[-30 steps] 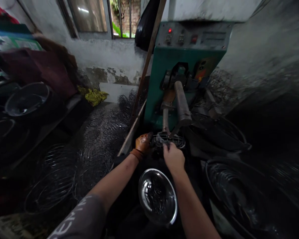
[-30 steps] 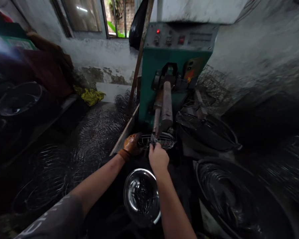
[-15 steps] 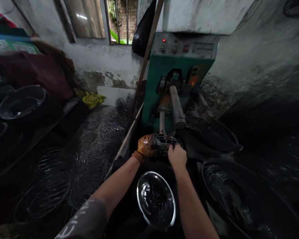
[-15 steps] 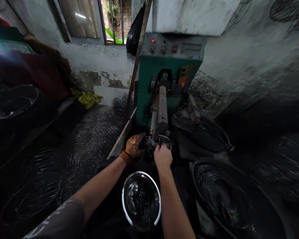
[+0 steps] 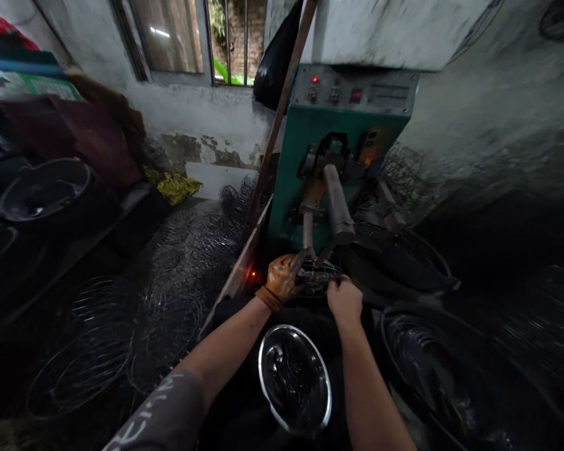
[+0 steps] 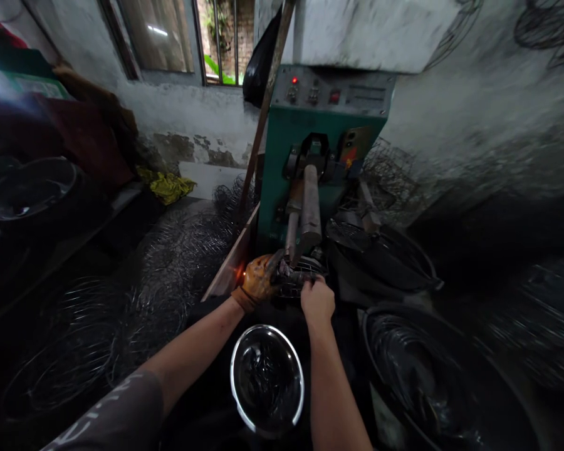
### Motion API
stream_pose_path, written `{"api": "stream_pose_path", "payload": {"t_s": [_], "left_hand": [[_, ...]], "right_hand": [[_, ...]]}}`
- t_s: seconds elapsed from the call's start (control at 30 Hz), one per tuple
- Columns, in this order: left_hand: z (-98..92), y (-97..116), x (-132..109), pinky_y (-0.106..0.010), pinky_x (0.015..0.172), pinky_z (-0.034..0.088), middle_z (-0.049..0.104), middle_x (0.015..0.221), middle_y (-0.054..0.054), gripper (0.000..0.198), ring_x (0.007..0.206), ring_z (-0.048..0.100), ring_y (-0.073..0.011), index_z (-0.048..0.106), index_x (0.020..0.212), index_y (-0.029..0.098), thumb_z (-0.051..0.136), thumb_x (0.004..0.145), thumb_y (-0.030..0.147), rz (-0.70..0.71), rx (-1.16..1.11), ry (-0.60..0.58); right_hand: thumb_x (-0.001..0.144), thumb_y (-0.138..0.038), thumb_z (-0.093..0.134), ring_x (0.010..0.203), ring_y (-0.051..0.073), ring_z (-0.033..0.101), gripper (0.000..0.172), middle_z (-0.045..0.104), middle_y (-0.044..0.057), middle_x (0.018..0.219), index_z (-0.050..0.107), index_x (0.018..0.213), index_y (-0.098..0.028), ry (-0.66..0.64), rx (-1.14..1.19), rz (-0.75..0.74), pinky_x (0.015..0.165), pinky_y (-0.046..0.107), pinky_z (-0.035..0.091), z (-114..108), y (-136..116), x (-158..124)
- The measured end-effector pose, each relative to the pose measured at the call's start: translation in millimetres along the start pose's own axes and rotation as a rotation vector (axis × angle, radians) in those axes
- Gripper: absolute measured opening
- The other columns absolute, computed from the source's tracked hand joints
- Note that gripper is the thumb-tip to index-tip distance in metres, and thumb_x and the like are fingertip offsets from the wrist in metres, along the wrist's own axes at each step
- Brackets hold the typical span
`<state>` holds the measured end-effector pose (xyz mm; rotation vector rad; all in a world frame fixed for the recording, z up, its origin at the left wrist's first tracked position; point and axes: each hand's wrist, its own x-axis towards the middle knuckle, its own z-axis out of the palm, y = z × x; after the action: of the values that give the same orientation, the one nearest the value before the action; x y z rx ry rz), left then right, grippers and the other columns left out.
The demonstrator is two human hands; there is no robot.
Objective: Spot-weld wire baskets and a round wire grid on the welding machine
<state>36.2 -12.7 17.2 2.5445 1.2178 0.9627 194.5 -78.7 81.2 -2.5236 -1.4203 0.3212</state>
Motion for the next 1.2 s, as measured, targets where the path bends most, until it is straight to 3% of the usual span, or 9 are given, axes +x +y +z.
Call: {"api": "stream_pose_path", "payload": {"t_s": [0.3, 0.47, 0.53, 0.63, 0.7, 0.77, 0.97, 1.1, 1.2], "left_hand": [[4.1, 9, 2, -0.047, 0.111, 0.045, 0.063, 0.137, -0.015, 0.075, 0.125, 0.058, -0.0325, 0.053, 0.147, 0.015, 0.065, 0.082, 0.050, -0.016, 0.002, 0.007], [-20.9, -3, -8, -0.042, 0.118, 0.040, 0.055, 0.148, -0.015, 0.099, 0.136, 0.050, -0.0316, 0.042, 0.155, 0.014, 0.074, 0.073, 0.058, -0.065, -0.034, 0.042], [-39.3, -23, -18, -0.044, 0.117, 0.042, 0.053, 0.150, -0.016, 0.108, 0.138, 0.050, -0.0337, 0.037, 0.158, 0.015, 0.079, 0.068, 0.057, -0.182, 0.010, -0.058], [-60.2, -56, -37, -0.049, 0.106, 0.051, 0.060, 0.142, -0.018, 0.100, 0.128, 0.059, -0.0389, 0.048, 0.151, 0.018, 0.085, 0.065, 0.054, -0.556, 0.115, -0.397], [-63.1, -73, -47, -0.047, 0.101, 0.054, 0.063, 0.137, -0.017, 0.095, 0.123, 0.063, -0.0383, 0.053, 0.145, 0.019, 0.086, 0.064, 0.055, -0.683, 0.089, -0.574], [-56.9, -81, -51, -0.045, 0.103, 0.053, 0.062, 0.138, -0.017, 0.097, 0.125, 0.062, -0.0365, 0.050, 0.148, 0.020, 0.086, 0.064, 0.055, -0.635, 0.032, -0.610], [-24.2, -76, -38, -0.043, 0.113, 0.048, 0.050, 0.153, -0.017, 0.118, 0.138, 0.053, -0.0351, 0.031, 0.160, 0.019, 0.089, 0.060, 0.043, -0.443, -0.062, -0.497], [-16.9, -66, -27, -0.042, 0.117, 0.043, 0.043, 0.159, -0.016, 0.123, 0.143, 0.047, -0.0340, 0.022, 0.163, 0.018, 0.087, 0.063, 0.048, -0.359, -0.104, -0.453], [-16.0, -58, -21, -0.042, 0.117, 0.044, 0.046, 0.157, -0.014, 0.117, 0.141, 0.049, -0.0336, 0.025, 0.162, 0.021, 0.086, 0.065, 0.049, -0.328, -0.111, -0.448]], "right_hand": [[0.105, -0.023, 0.044, 0.098, 0.029, 0.071, 0.033, 0.074, 0.019, 0.101, 0.069, 0.117, -0.007, 0.040, -0.013, -0.020, 0.082, 0.031, 0.049, 6, 7, 6], [0.101, -0.023, 0.044, 0.094, 0.032, 0.069, 0.035, 0.073, 0.020, 0.095, 0.071, 0.112, -0.003, 0.100, -0.059, -0.063, 0.079, 0.033, 0.047, 16, 18, 16], [0.101, -0.024, 0.044, 0.095, 0.034, 0.068, 0.037, 0.073, 0.021, 0.095, 0.070, 0.113, -0.001, 0.104, -0.082, -0.069, 0.080, 0.034, 0.046, 17, 21, 20], [0.101, -0.025, 0.045, 0.096, 0.036, 0.067, 0.038, 0.072, 0.023, 0.096, 0.070, 0.113, 0.001, 0.091, -0.087, -0.060, 0.080, 0.036, 0.046, 17, 23, 25], [0.100, -0.026, 0.047, 0.096, 0.037, 0.067, 0.038, 0.072, 0.024, 0.094, 0.071, 0.112, 0.001, 0.080, -0.072, -0.032, 0.079, 0.036, 0.046, 16, 24, 26], [0.098, -0.026, 0.048, 0.094, 0.037, 0.067, 0.037, 0.072, 0.023, 0.092, 0.072, 0.110, 0.000, 0.081, -0.051, -0.016, 0.077, 0.036, 0.046, 16, 26, 28], [0.094, -0.027, 0.047, 0.091, 0.039, 0.065, 0.036, 0.071, 0.024, 0.090, 0.073, 0.101, -0.003, 0.127, -0.030, -0.046, 0.076, 0.039, 0.046, 22, 37, 37], [0.089, -0.031, 0.050, 0.081, 0.037, 0.063, 0.029, 0.066, 0.018, 0.075, 0.070, 0.087, -0.011, 0.167, 0.015, -0.050, 0.072, 0.039, 0.045, 26, 44, 42], [0.088, -0.031, 0.050, 0.079, 0.036, 0.061, 0.025, 0.061, 0.016, 0.069, 0.066, 0.079, -0.014, 0.161, 0.032, -0.059, 0.070, 0.039, 0.043, 27, 46, 44]]}}
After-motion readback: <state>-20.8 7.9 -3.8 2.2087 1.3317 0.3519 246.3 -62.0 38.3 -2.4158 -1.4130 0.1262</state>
